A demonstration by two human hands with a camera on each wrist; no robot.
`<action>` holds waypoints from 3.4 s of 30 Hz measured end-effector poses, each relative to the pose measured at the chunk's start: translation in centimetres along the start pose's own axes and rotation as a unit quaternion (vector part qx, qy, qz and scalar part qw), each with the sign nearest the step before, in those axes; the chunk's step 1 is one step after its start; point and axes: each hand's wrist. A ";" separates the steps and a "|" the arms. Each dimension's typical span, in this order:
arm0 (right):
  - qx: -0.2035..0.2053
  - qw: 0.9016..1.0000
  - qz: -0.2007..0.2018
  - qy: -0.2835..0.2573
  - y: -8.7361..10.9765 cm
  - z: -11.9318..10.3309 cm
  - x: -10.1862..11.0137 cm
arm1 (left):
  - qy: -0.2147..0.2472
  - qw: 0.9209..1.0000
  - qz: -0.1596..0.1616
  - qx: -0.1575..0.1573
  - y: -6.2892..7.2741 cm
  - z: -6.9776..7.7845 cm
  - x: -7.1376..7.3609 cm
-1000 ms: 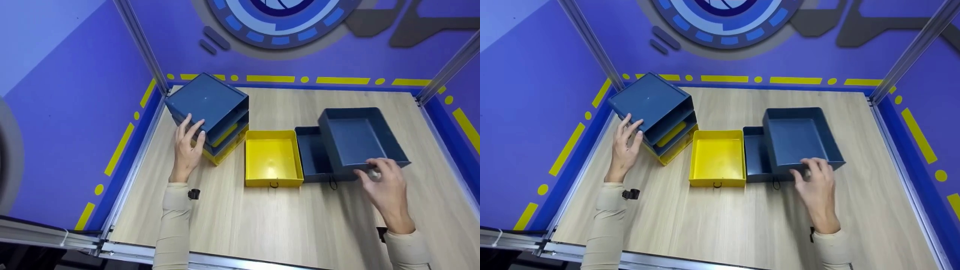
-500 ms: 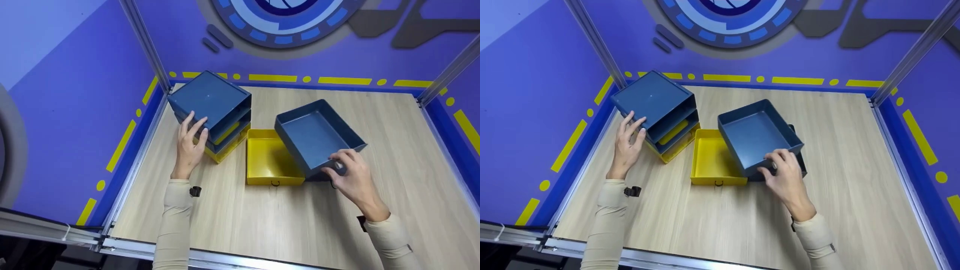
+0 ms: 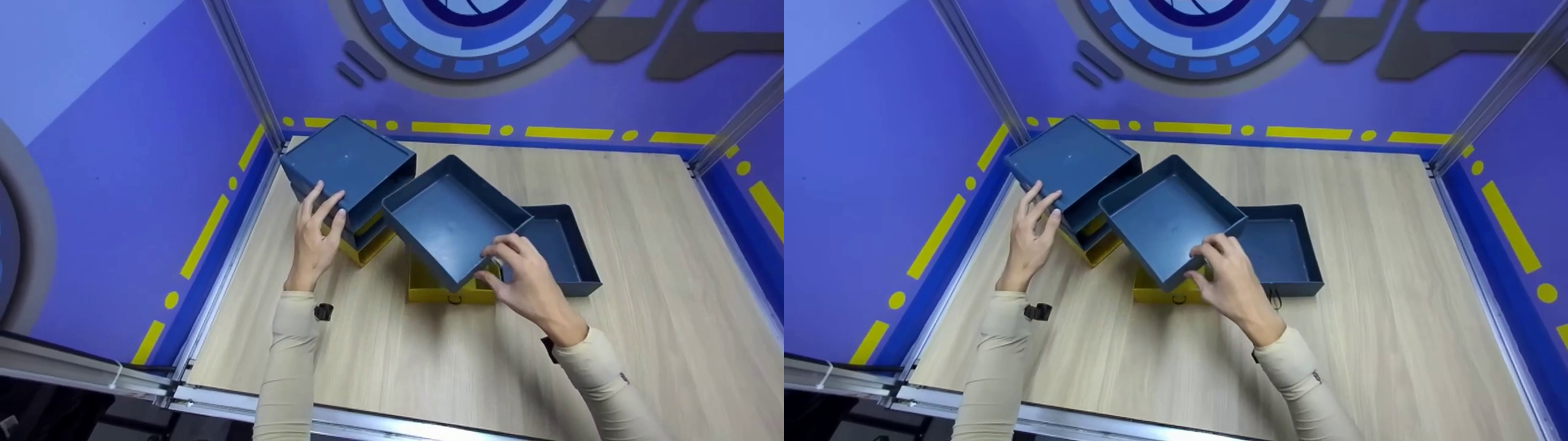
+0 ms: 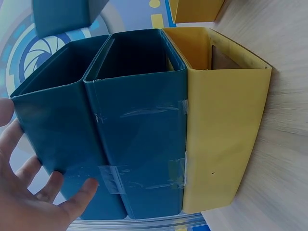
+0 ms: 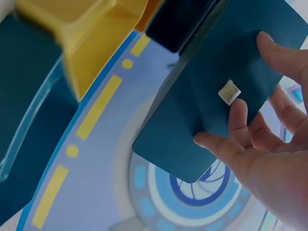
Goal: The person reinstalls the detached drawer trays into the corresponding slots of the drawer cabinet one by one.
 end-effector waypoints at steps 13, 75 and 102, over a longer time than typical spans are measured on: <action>0.035 0.999 -0.032 -0.016 -2.3 -1.7 -2.5 | -0.002 1.000 -0.001 0.003 0.0 0.1 -0.1; -0.099 0.987 0.082 -0.093 -3.4 -1.8 -8.8 | 0.002 1.000 -0.001 0.005 0.3 -0.2 0.0; -0.141 0.984 0.043 -0.099 -7.1 -1.5 -11.2 | -0.007 1.000 0.011 -0.013 -0.2 0.0 -0.2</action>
Point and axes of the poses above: each hand's wrist, its own y-axis away from the middle knuckle, its own x-axis out of the back of the hand, z = x × y, and after that the axes turned 3 degrees about -y, right-handed
